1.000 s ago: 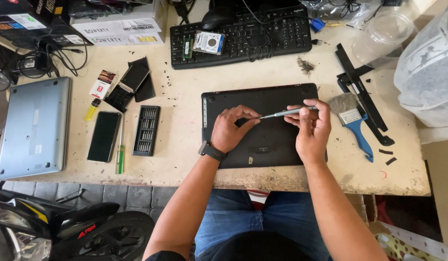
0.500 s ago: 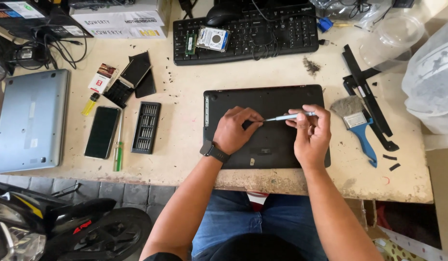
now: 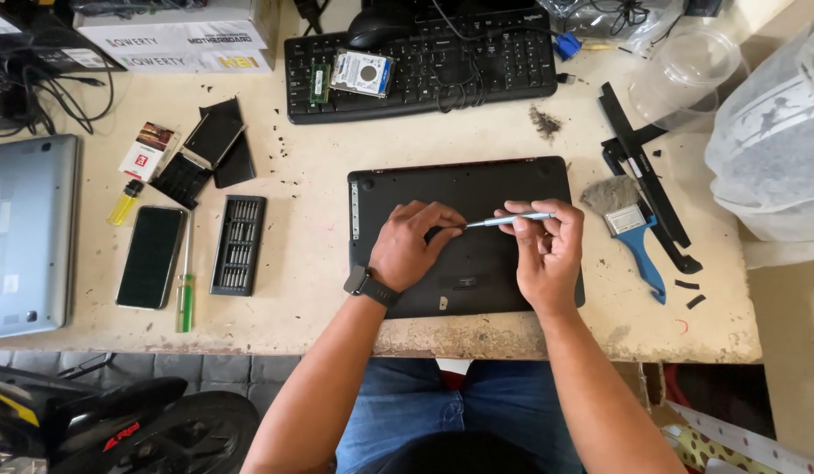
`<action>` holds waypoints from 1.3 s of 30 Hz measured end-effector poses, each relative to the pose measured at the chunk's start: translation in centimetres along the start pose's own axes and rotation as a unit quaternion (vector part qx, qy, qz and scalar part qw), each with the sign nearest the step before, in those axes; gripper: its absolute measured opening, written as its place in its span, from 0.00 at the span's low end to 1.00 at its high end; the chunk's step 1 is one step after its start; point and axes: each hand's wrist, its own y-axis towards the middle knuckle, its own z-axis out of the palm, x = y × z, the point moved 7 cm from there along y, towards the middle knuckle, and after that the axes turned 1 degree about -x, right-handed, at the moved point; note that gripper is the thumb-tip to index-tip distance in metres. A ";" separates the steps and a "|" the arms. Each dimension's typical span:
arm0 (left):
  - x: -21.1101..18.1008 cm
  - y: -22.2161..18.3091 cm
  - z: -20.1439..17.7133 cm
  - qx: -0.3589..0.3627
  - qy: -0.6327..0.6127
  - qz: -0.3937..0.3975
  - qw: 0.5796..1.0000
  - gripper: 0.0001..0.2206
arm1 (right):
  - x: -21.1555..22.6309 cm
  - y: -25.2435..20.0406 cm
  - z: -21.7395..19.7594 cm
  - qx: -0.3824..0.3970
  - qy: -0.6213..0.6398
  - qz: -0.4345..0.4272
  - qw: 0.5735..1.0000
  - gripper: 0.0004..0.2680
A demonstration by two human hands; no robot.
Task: Disassembling a laptop by removing screws and prying the back cover using specialized tools.
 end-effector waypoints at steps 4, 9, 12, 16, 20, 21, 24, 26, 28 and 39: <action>-0.3 0.1 -0.1 0.012 0.013 0.003 1.000 0.08 | -0.6 0.1 0.0 0.004 0.009 0.001 1.000 0.11; -2.1 0.4 -0.6 0.034 0.025 -0.007 0.999 0.15 | -1.2 0.0 -0.5 -0.011 0.031 0.006 0.999 0.12; -1.8 0.5 -0.7 0.044 0.020 -0.014 0.999 0.20 | -2.2 0.1 -3.0 -0.075 0.053 0.044 0.995 0.15; -0.2 0.1 0.2 0.049 0.013 -0.018 0.999 0.20 | 1.4 1.7 -8.5 -0.105 -0.006 0.036 0.994 0.17; 0.8 0.0 0.8 0.016 0.046 0.008 0.999 0.15 | 4.6 2.3 -10.4 -0.022 -0.164 0.019 0.986 0.13; 0.7 0.0 0.6 0.010 0.040 0.001 0.999 0.13 | 5.0 2.3 -10.4 0.011 -0.182 0.015 0.983 0.12; 0.8 0.0 0.5 0.001 0.029 -0.003 1.000 0.13 | 6.1 2.4 -10.1 0.055 -0.255 -0.005 0.965 0.11; 0.8 0.0 0.4 0.004 0.022 -0.015 1.000 0.12 | 6.0 2.1 -10.0 0.065 -0.259 0.000 0.964 0.11; 0.8 0.1 0.3 0.007 0.016 -0.027 0.999 0.12 | 5.7 1.8 -9.9 0.076 -0.260 0.005 0.963 0.12; 0.6 0.2 0.2 0.000 0.015 -0.021 1.000 0.10 | 4.7 1.1 -10.0 0.128 -0.324 -0.018 0.937 0.12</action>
